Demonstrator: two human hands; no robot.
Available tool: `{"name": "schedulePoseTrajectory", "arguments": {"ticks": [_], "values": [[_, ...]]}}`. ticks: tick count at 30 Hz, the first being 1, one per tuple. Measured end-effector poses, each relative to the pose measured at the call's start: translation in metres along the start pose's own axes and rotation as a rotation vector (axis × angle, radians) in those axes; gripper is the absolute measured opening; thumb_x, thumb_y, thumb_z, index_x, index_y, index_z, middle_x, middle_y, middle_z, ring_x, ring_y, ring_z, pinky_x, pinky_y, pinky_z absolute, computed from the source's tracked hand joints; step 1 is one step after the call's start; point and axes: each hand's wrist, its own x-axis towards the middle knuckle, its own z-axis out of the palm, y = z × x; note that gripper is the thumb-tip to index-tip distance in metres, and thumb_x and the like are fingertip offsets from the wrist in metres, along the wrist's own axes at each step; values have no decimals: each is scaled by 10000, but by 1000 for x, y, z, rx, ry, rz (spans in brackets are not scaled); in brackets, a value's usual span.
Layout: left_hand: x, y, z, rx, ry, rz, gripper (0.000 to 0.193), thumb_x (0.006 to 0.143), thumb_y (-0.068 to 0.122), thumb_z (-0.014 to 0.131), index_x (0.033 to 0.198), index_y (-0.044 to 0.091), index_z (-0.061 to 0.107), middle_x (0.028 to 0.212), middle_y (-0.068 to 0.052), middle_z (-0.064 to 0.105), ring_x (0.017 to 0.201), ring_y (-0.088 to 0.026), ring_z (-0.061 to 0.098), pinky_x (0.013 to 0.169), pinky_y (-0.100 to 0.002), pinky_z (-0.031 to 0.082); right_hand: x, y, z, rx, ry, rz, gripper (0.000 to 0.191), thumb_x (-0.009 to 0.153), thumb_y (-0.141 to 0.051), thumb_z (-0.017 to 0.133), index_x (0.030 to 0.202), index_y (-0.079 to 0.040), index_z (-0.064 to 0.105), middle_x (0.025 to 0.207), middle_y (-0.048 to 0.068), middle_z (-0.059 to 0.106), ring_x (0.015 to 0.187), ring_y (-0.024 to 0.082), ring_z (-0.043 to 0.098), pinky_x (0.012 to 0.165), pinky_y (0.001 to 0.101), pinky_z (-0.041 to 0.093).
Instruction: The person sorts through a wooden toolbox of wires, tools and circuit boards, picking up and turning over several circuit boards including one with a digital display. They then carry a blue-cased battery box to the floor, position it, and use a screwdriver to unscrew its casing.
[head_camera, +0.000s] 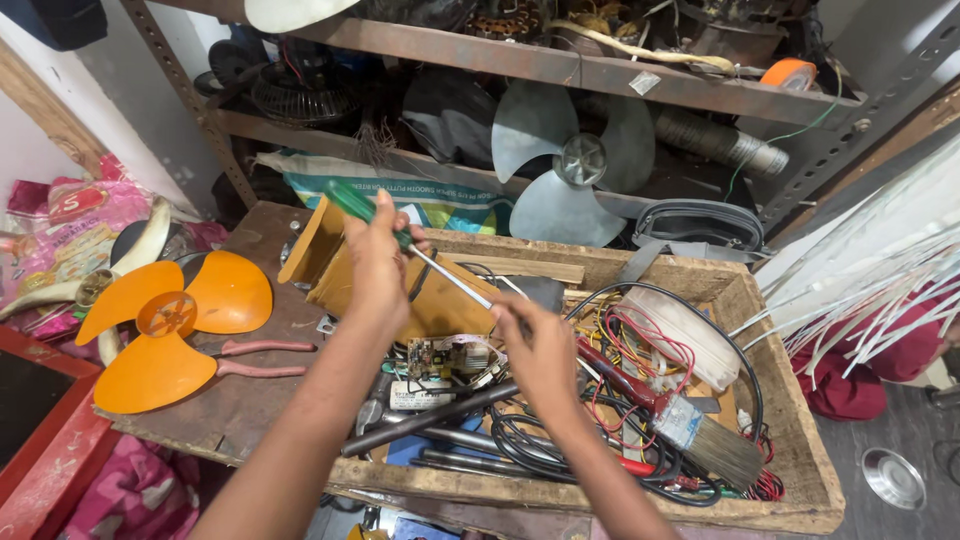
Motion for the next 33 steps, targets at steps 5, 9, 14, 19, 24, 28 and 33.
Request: {"name": "schedulePoseTrajectory", "arguments": {"ticks": [5, 9, 14, 19, 24, 28, 33], "values": [[-11, -14, 7, 10, 216, -156, 258, 1013, 419, 497, 1058, 175, 424, 785, 13, 538, 697, -149, 594, 691, -318, 545, 22, -16, -20, -626, 112, -621, 255, 921, -158, 668, 1161, -106, 737, 840, 81, 615, 635, 271, 650, 578, 403, 493], [2, 0, 8, -296, 273, -140, 451, 1019, 554, 491, 984, 123, 364, 776, -16, 505, 698, -168, 518, 751, -420, 613, 56, -30, -31, -720, 139, -713, 187, 894, -162, 682, 1071, -120, 725, 867, 70, 620, 679, 264, 664, 613, 427, 508], [18, 29, 14, -469, 7, 41, 488, 946, 607, 542, 991, 137, 418, 712, -18, 457, 681, -212, 527, 686, -378, 500, 79, -32, -10, -359, 91, -534, 139, 966, -231, 697, 970, -114, 771, 838, 51, 701, 665, 289, 648, 574, 394, 503], [24, 47, 8, -472, -218, 89, 509, 968, 639, 556, 1042, 143, 471, 694, 19, 407, 652, -157, 465, 632, -312, 416, 88, -19, 12, 247, -242, -152, 151, 982, -173, 688, 984, -73, 801, 831, 129, 745, 679, 347, 627, 606, 353, 466], [18, 39, -4, -571, -200, -61, 490, 1008, 613, 518, 1049, 127, 482, 720, 1, 449, 726, -170, 512, 719, -309, 490, 95, -18, 9, 110, -418, 79, 228, 1002, -277, 701, 974, -85, 821, 809, 237, 622, 684, 424, 522, 604, 436, 403], [6, 27, -3, -504, -21, -192, 406, 1022, 498, 472, 1070, 95, 477, 881, -86, 607, 910, -254, 642, 974, -422, 603, 111, -26, -19, -404, -212, -193, 224, 879, -338, 721, 969, -149, 800, 747, 166, 725, 720, 366, 697, 657, 470, 530], [-6, 27, -8, 22, -77, -107, 483, 1022, 492, 437, 1266, 78, 486, 1153, -123, 703, 1095, -238, 684, 1009, -443, 572, 111, -14, -36, -451, -240, -267, 220, 897, -297, 725, 976, -102, 787, 805, 181, 727, 776, 401, 694, 698, 494, 543]]}}
